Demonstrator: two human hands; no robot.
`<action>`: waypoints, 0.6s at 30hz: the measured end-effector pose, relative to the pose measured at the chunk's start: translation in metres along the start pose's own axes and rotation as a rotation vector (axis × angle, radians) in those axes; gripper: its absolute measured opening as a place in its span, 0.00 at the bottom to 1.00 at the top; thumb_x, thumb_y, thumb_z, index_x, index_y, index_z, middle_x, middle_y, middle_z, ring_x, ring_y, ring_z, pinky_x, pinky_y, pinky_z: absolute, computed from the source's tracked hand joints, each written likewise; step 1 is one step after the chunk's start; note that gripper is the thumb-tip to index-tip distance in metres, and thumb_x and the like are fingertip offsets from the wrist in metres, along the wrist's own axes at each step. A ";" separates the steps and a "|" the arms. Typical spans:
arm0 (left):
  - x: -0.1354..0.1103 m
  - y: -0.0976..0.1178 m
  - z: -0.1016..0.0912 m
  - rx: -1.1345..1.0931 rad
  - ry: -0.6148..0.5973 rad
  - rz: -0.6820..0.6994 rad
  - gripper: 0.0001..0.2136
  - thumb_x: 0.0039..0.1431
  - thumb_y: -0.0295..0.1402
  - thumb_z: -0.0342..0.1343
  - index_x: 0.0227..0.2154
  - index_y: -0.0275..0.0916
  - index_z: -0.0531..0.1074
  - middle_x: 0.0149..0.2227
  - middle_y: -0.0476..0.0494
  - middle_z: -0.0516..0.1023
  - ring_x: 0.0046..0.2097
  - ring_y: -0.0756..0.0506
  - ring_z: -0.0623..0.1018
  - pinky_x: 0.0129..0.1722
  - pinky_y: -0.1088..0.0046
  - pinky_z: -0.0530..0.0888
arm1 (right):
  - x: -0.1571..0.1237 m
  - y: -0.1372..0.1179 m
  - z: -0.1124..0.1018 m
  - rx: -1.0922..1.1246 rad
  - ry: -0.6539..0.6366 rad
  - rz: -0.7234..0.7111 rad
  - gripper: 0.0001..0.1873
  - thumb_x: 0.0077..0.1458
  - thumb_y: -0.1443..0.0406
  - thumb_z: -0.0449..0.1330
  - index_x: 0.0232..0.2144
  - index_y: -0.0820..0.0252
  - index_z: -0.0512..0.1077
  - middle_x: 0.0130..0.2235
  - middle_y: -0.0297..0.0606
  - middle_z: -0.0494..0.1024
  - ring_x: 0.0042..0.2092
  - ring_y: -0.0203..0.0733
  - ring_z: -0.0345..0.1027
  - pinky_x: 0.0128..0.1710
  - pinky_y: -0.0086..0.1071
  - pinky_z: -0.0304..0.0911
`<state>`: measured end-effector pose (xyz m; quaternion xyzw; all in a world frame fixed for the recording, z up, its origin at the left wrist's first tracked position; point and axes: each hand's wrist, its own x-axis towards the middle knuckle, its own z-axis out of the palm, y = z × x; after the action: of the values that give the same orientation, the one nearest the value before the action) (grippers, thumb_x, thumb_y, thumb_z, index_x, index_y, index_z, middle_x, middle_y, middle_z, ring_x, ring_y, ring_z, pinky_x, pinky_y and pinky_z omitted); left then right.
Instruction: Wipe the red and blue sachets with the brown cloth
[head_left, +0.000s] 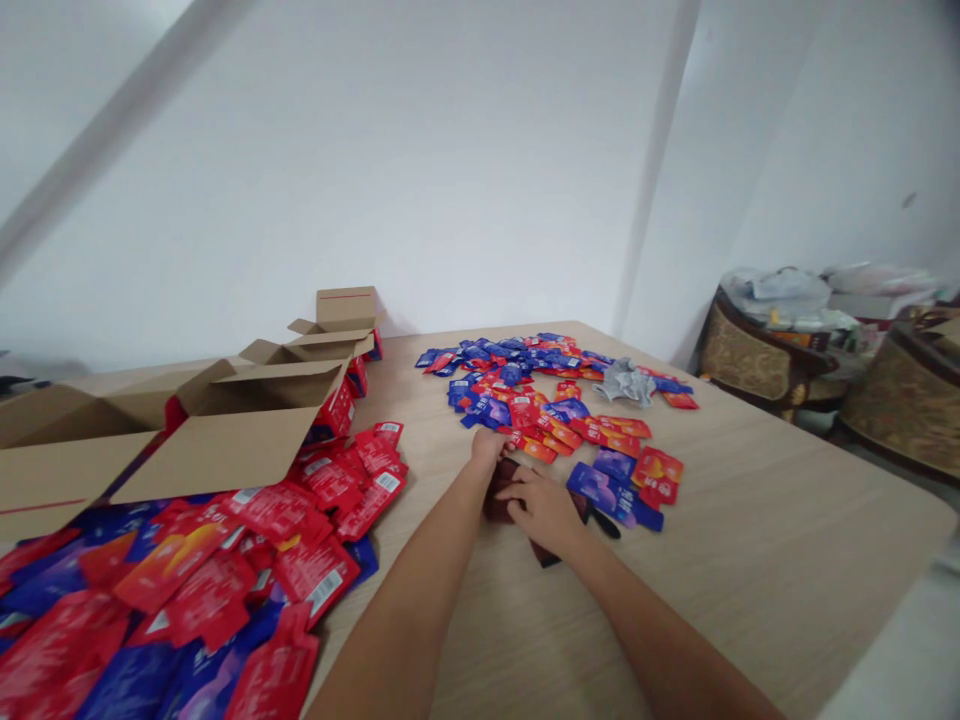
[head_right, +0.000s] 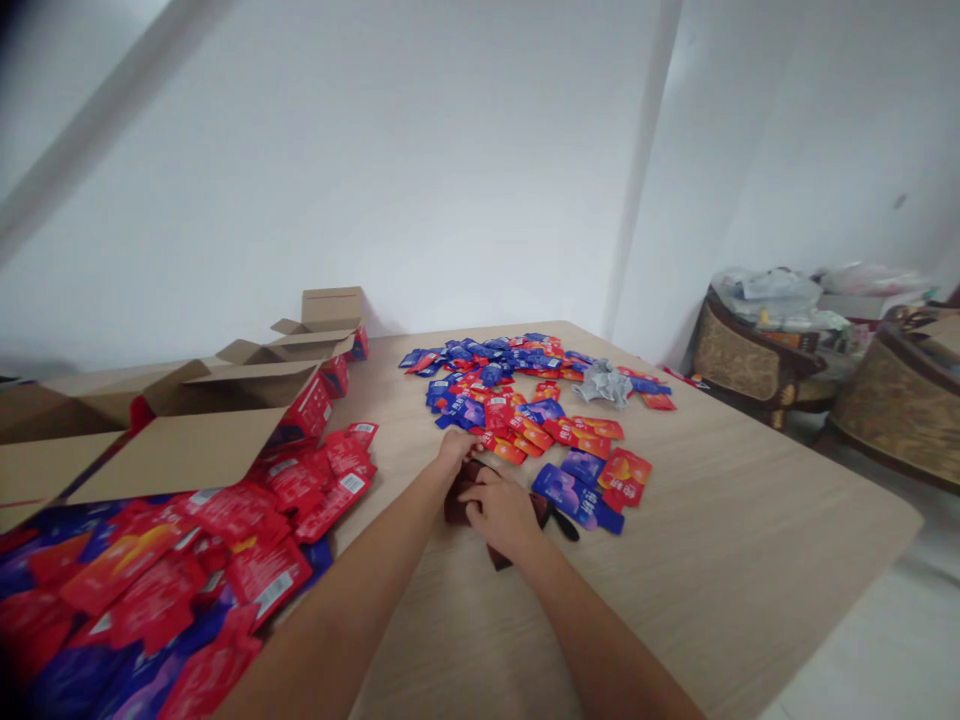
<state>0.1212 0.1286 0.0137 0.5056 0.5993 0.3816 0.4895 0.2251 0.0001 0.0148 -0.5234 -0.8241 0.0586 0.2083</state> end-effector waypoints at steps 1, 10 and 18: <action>-0.006 -0.003 -0.005 -0.031 0.010 -0.019 0.13 0.59 0.36 0.50 0.29 0.30 0.70 0.25 0.46 0.72 0.25 0.51 0.73 0.24 0.77 0.69 | 0.000 0.001 0.001 0.035 0.018 0.020 0.16 0.53 0.67 0.50 0.37 0.46 0.75 0.39 0.32 0.73 0.44 0.37 0.62 0.46 0.30 0.56; -0.101 -0.048 -0.068 -0.439 0.068 -0.121 0.07 0.55 0.28 0.47 0.28 0.31 0.69 0.24 0.41 0.76 0.19 0.54 0.71 0.19 0.81 0.67 | 0.005 0.015 0.007 0.379 0.432 0.083 0.18 0.51 0.68 0.48 0.39 0.54 0.75 0.38 0.35 0.75 0.41 0.39 0.66 0.44 0.34 0.60; -0.143 -0.066 -0.066 -0.447 -0.140 -0.143 0.14 0.56 0.37 0.43 0.30 0.31 0.68 0.20 0.39 0.76 0.17 0.49 0.72 0.16 0.75 0.67 | -0.007 -0.030 0.013 0.300 0.397 -0.123 0.20 0.56 0.67 0.47 0.50 0.50 0.67 0.47 0.37 0.69 0.48 0.41 0.60 0.49 0.37 0.58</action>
<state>0.0427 -0.0224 -0.0053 0.3660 0.4991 0.4330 0.6553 0.1977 -0.0182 0.0107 -0.4368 -0.7794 0.0635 0.4447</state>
